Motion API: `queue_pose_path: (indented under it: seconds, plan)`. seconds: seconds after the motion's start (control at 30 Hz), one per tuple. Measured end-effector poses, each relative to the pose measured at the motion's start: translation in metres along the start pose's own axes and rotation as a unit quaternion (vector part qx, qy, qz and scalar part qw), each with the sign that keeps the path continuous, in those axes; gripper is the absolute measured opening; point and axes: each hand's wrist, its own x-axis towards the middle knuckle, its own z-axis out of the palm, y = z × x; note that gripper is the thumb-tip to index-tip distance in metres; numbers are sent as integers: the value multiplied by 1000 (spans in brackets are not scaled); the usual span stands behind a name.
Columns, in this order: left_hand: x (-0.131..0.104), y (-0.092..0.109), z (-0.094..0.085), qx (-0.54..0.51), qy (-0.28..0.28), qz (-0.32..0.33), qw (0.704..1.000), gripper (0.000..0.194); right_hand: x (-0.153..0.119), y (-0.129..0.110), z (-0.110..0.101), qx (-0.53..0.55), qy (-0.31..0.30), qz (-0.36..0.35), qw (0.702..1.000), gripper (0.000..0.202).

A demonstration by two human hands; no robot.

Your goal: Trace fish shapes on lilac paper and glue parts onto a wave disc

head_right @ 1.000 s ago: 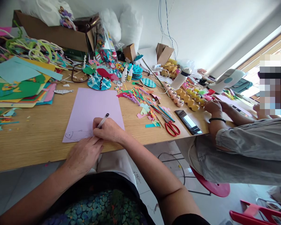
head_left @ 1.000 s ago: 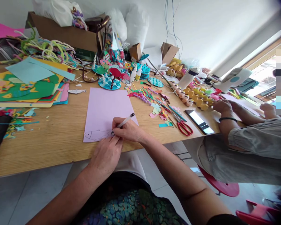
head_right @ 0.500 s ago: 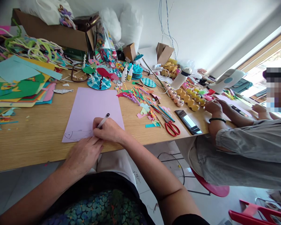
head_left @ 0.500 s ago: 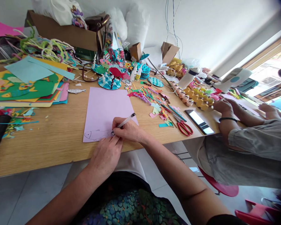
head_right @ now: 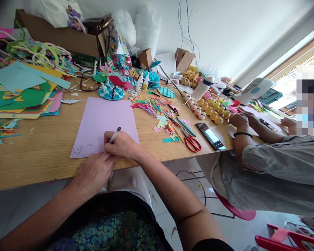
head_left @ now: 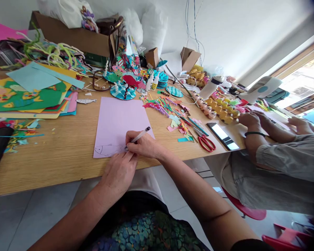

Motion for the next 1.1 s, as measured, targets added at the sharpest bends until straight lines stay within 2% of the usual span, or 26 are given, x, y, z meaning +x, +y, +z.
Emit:
queue_pose_path:
  seconds: [0.17,0.37,0.6,0.83,1.1]
  plan:
    - [2,0,-3,0,-20,2,1000,22,1,0,1,-11,-1,-10,1000,7]
    - [0,-1,1,-3,7,7,1000,22,3,3,1,21,-17,-14,1000,6]
    - [0,0,1,7,-5,4,1000,24,-2,4,2,60,24,2,998,6]
    - [1,0,0,-4,-13,3,1000,25,-1,8,6,33,29,-22,999,7]
    - [1,0,-2,-12,-21,7,1000,24,0,4,5,-1,23,-21,1000,7]
